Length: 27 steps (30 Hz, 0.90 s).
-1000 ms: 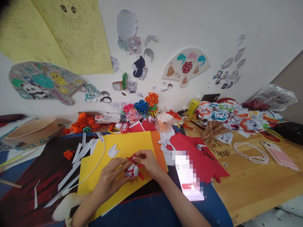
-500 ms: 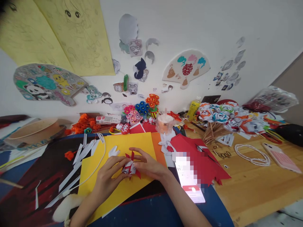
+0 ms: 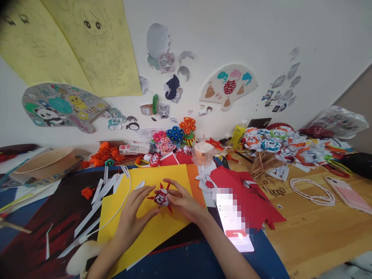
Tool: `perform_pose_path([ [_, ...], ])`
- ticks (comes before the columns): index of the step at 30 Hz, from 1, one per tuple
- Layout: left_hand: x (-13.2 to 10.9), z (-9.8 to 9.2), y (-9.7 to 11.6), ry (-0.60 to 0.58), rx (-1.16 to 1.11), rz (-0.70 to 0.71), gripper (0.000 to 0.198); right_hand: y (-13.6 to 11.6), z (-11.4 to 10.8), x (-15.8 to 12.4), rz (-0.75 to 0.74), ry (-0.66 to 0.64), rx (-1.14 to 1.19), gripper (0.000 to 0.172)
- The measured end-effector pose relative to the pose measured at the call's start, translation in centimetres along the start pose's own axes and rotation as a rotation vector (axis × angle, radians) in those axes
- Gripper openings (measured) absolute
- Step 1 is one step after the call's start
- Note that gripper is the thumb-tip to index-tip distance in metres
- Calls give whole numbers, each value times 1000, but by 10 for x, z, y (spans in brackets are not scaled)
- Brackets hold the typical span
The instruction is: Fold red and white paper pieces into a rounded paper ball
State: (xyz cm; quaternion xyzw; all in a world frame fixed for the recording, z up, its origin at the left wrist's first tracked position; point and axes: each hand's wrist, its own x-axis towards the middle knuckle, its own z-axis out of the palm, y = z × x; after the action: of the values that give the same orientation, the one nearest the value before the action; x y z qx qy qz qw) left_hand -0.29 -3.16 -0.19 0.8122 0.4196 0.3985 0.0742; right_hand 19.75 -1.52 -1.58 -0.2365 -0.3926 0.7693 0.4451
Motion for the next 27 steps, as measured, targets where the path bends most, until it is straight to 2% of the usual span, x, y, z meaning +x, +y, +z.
perform_pose_path([
  [3, 4, -5, -2, 4, -9, -35, 30, 1, -3, 1, -14, 9, 14, 67],
  [7, 7, -9, -5, -136, -44, 51, 27, 2, -4, 2, 11, 117, -25, 71],
  [10, 4, -7, -6, -89, 1, 116, 20, 3, -4, 3, 16, 171, -81, 66],
  [12, 2, -5, -6, -40, 39, 120, 15, 4, -5, 5, -34, 248, -192, 61],
  [14, 0, -3, -6, -10, 69, 106, 14, 4, -6, 5, -158, 374, -382, 51],
  [16, -1, -2, -6, 18, 102, 95, 14, 3, -7, 3, -364, 509, -675, 38],
  [18, -3, -1, -6, 38, 129, 87, 16, 4, -7, 0, -605, 564, -1038, 25],
  [20, -3, 1, -5, 50, 143, 74, 17, 8, -3, -3, -774, 441, -1342, 13],
  [23, -3, 4, -4, 61, 130, 49, 17, 17, 4, -4, -842, 267, -1655, 17],
  [27, -1, 6, -3, 46, 60, 36, 14, 27, 8, -1, -841, 271, -1765, 25],
])
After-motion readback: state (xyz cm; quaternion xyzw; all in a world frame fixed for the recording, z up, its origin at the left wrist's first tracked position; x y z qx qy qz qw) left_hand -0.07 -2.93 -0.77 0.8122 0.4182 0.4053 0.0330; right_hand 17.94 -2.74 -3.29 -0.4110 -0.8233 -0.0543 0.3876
